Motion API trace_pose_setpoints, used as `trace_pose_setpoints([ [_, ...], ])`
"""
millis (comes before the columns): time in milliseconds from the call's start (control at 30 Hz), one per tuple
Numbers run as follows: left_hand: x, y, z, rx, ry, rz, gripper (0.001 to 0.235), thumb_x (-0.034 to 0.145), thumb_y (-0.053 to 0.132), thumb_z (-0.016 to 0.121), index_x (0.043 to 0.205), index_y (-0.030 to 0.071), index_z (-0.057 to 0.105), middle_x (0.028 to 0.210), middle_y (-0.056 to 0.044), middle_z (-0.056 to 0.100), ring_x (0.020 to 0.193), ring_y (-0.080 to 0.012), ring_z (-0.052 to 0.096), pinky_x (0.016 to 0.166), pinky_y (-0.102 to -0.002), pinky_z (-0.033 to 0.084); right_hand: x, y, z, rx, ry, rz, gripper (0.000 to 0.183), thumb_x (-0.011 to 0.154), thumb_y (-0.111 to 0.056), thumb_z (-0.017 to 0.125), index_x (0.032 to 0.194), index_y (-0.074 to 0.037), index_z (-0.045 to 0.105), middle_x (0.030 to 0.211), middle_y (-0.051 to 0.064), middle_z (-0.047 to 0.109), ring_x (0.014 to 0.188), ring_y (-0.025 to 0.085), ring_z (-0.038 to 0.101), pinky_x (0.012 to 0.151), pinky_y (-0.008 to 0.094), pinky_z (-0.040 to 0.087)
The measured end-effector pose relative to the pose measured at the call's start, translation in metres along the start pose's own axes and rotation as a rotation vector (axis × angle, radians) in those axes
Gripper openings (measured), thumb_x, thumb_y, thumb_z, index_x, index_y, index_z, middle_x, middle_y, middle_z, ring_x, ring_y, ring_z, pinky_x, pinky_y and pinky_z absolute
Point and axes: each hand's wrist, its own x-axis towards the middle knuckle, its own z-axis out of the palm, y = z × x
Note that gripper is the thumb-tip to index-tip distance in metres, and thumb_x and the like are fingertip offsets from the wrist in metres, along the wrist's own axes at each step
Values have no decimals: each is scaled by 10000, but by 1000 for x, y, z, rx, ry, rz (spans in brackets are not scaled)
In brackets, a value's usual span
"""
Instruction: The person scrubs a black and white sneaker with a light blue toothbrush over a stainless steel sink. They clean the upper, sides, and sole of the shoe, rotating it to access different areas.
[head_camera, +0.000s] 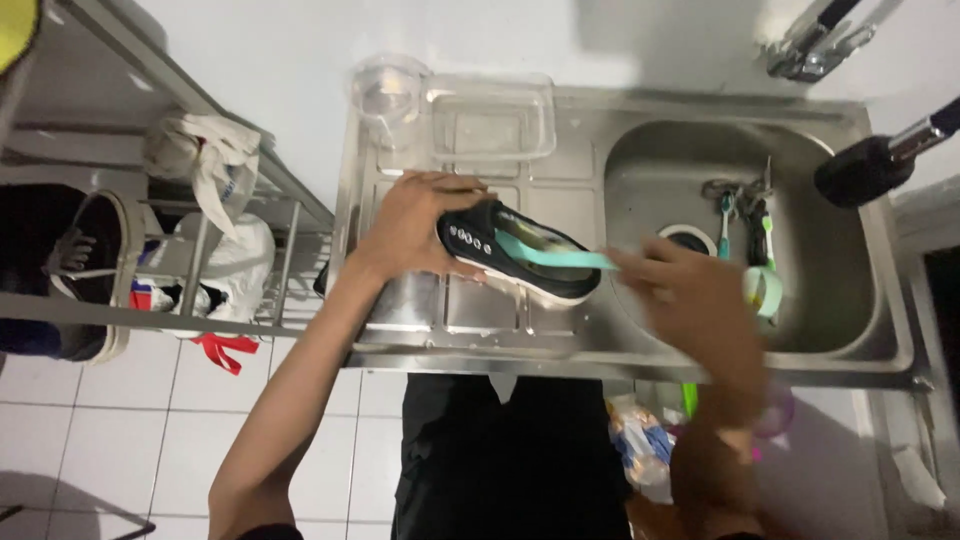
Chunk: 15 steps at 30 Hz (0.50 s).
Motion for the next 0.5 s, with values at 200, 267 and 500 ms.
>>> trace_pose_setpoints([
  [200,-3,-1,13,91,25,-100,857,430,654,949,1173,277,749,1213,16,710,1147,-275,664,937,-434,502,17,-6,33,-365,56,-62,290,818,-170,750,1008,-389,762,878,-36,693,764,231,712,664,346,518],
  [267,-2,5,9,129,9,-112,868,453,667,929,1202,271,739,1237,15,691,1174,-261,644,933,-436,493,16,19,15,-345,114,-59,130,883,-248,731,947,-353,773,930,6,704,878,274,716,758,396,499],
  [500,-9,8,18,188,-32,-139,889,542,646,864,1335,289,680,1229,16,634,1156,-222,581,905,-401,422,36,20,34,-482,410,-112,203,937,-343,724,744,-286,697,804,-30,656,809,211,661,943,445,421],
])
